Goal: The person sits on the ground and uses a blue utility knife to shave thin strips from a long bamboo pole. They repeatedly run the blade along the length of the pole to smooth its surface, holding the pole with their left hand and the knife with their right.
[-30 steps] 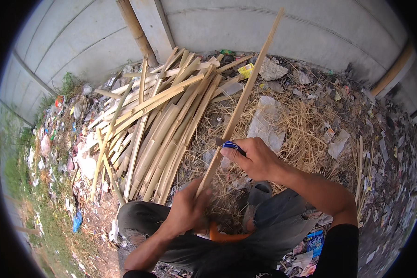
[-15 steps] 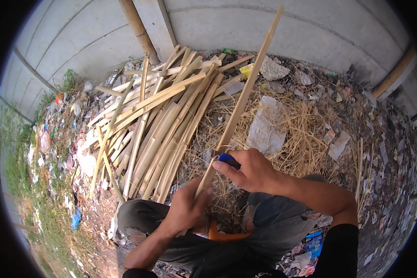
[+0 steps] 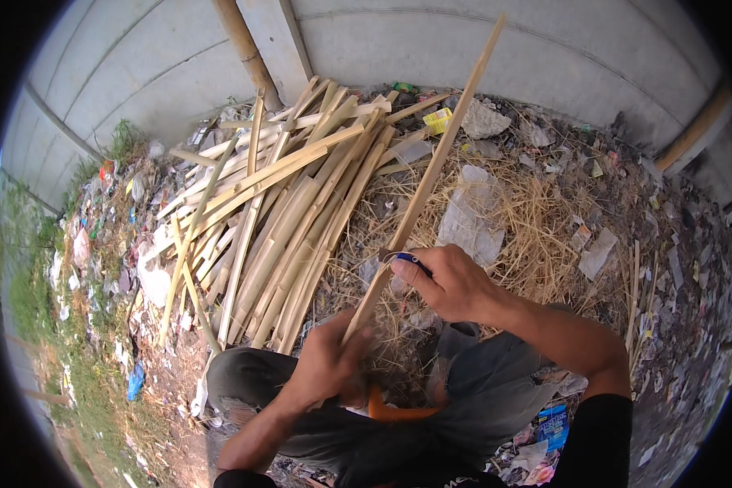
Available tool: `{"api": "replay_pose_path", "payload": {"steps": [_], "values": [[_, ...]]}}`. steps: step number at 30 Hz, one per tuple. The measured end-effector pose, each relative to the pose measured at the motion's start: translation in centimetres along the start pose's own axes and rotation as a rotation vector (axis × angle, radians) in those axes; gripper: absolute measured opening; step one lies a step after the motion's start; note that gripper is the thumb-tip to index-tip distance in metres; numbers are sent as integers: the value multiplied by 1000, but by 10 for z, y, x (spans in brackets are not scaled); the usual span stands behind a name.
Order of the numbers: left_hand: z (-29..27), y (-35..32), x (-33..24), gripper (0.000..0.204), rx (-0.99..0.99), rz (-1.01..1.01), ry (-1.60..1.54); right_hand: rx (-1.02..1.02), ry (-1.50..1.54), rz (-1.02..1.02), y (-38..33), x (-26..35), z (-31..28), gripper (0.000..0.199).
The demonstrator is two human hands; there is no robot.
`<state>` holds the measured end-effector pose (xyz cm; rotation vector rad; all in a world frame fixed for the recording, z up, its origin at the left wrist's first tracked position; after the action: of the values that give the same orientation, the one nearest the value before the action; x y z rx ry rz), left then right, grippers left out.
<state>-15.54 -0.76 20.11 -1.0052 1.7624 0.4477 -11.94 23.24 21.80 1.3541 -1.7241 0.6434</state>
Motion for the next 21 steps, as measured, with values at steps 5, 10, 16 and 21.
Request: {"api": "replay_pose_path", "payload": {"steps": [5,10,16,21], "values": [[0,0,-4,26,31,-22,-26,-57,116,-171,-24,2,27,53],[2,0,0,27,62,-48,-63,-13,-16,8,-4,-3,3,52],[-1,0,5,31,72,-95,-127,18,63,-36,-9,4,11,53],[-5,8,-1,33,28,-118,-159,147,-24,-230,-49,1,54,55]]}}
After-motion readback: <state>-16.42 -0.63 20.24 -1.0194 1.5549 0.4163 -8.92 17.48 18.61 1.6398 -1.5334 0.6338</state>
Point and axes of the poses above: each hand's wrist, its own y-axis towards the middle knuckle, its own z-axis out of the palm, x = y × z, the point moved 3 cm from there along y, towards the middle knuckle, and after that the axes turned 12 degrees about -x, right-handed, at the moved point
